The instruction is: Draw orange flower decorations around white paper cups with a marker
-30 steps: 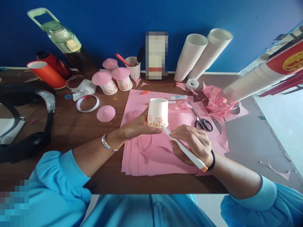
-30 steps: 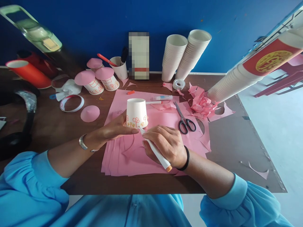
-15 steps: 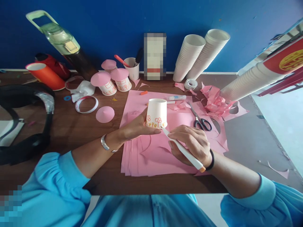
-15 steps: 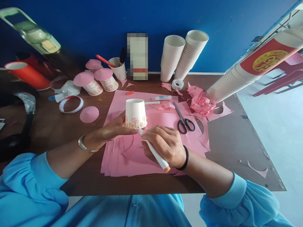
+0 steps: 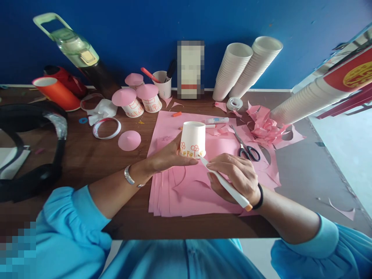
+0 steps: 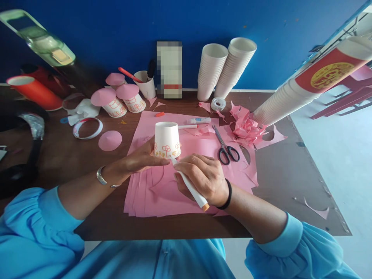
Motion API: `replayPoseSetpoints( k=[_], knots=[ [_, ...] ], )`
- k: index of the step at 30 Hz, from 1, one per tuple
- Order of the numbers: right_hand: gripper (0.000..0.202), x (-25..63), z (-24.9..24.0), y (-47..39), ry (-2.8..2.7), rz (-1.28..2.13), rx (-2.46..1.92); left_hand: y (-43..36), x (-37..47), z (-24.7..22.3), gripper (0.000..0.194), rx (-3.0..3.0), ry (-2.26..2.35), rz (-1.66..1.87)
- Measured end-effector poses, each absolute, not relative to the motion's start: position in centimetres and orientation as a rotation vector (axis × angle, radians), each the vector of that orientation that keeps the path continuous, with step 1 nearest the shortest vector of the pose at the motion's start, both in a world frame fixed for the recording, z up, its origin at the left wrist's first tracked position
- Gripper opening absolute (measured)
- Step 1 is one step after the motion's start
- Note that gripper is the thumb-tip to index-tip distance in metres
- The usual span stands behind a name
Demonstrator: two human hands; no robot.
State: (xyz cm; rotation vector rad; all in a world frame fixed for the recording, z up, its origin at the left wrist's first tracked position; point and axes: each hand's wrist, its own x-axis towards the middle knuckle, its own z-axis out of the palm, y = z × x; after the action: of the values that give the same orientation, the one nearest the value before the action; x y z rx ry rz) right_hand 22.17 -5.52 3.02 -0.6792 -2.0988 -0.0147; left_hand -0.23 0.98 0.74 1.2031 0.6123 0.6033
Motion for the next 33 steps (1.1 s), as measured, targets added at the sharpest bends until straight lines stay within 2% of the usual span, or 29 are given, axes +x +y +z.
replayPoseSetpoints(
  k=[13,26,33],
  knots=[
    [0.021,22.25,2.96,-5.52,-2.107,-0.004,-0.689,0.76,-0.19,0.95,0.052,1.197,0.614,0.627],
    [0.02,22.27,2.8,-5.49,-2.106,-0.005,-0.678,0.81,-0.14,0.8,0.059,1.195,0.61,0.628],
    [0.022,22.32,2.8,-5.6,-2.109,0.005,-0.697,0.88,-0.24,0.8,0.056,1.223,0.604,0.624]
  ],
)
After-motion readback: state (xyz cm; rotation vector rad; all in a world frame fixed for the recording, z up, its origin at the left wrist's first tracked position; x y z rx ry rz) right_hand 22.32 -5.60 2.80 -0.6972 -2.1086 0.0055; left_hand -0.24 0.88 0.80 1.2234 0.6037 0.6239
